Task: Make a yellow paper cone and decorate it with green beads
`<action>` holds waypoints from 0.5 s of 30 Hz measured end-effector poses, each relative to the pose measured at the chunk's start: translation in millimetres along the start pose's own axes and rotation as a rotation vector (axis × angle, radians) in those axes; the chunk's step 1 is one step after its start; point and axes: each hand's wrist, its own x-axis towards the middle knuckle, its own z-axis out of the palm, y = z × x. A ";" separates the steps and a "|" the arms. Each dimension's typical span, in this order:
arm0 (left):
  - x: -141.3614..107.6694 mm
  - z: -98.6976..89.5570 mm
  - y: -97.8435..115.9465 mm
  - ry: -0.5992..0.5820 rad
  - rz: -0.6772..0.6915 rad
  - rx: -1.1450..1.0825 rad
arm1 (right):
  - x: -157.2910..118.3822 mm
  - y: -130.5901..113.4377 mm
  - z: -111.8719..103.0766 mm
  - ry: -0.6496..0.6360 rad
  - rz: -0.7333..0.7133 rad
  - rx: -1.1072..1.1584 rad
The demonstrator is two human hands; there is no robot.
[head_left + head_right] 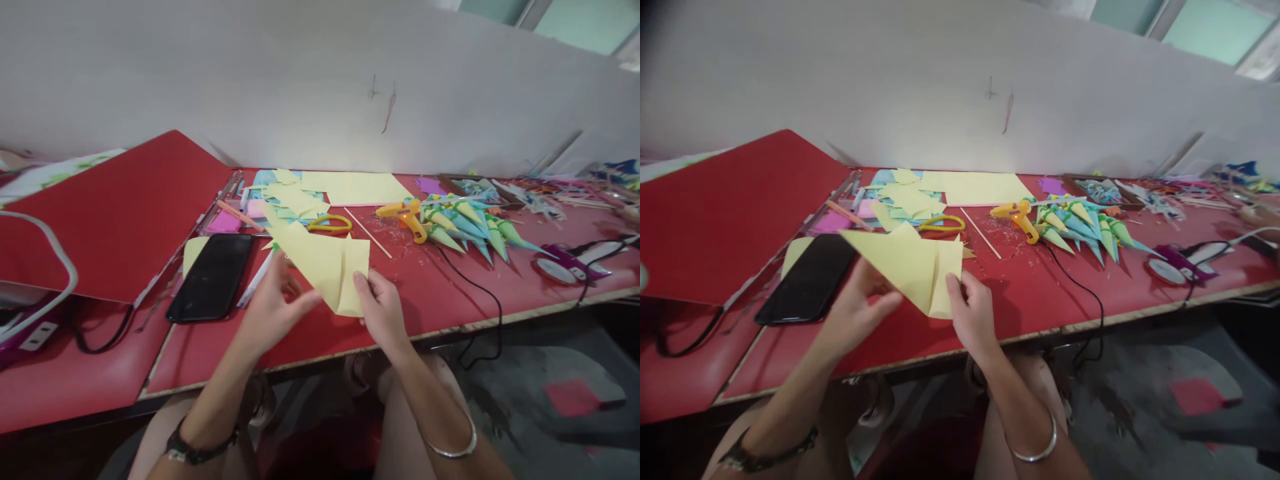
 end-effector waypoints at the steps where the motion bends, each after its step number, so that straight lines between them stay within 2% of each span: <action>1: -2.2 4.4 0.5 -0.095 0.004 0.056 | -0.9 0.5 1.6 -0.008 -0.020 -0.010; 2: -4.2 8.4 1.3 -0.165 0.009 0.100 | -1.8 1.1 2.8 -0.016 -0.037 -0.018; 4: -7.3 14.4 2.6 -0.200 -0.012 0.160 | -2.9 2.0 4.2 -0.024 -0.050 -0.030; 8: -9.1 19.1 2.7 -0.083 -0.123 0.178 | -3.0 1.3 3.9 -0.019 -0.032 -0.029; 15: -9.1 24.5 3.1 -0.065 -0.201 0.119 | -4.5 -6.1 4.4 -0.007 0.000 0.045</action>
